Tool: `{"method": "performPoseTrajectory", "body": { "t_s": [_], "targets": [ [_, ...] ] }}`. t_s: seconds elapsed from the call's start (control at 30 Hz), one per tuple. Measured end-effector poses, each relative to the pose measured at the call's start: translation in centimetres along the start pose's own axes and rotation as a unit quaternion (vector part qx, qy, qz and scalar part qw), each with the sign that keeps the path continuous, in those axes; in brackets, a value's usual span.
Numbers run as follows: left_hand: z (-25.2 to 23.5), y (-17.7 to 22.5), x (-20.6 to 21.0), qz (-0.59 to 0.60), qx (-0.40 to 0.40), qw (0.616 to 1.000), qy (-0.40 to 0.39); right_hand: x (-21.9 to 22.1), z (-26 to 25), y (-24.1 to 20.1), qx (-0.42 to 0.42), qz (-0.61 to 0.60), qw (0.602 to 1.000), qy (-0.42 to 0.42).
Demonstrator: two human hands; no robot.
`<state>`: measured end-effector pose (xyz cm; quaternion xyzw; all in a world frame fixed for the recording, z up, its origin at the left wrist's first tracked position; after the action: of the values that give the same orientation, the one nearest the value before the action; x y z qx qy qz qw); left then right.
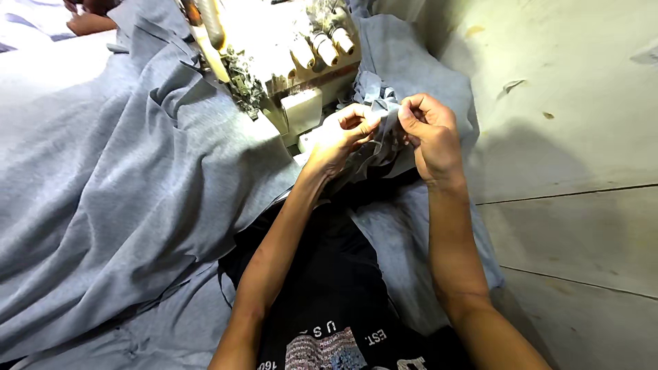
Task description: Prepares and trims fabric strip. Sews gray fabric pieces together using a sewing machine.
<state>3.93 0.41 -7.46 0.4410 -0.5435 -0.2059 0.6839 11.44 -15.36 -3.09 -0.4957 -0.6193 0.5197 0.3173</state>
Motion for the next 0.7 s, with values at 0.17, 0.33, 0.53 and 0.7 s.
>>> {"method": "performPoseTrajectory", "body": {
  "t_s": [0.17,0.33,0.53,0.7],
  "targets": [
    [-0.8,0.1,-1.2,-0.154,0.117,0.972,0.135,-2.0,-1.6,-1.4,-0.035,-0.046,0.997,0.046],
    [-1.3,-0.2,-2.9,-0.5,0.223,0.813,0.199,-5.2,-4.3,-3.3,-0.093,-0.06,0.985,0.134],
    [0.3,-1.5,-1.6,-0.702,0.295,0.606,0.231,-3.9,0.5,-4.8,-0.1,0.092,0.99,0.028],
    [8.2,2.8,-2.5,-0.561,0.217,0.792,0.108,1.3,5.4,-4.3,-0.074,0.078,0.989,-0.103]
  ]
}}
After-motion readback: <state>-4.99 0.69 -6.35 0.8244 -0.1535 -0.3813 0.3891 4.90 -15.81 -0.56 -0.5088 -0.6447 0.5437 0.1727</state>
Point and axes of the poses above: each hand's wrist, its own z-axis away from the middle knuckle, its own x-axis out of the palm, y = z × x, the point moved 1 cm from there along -z, towards the middle knuckle, and after that the axes turned 14 degrees about y, right-handed, at the moved point
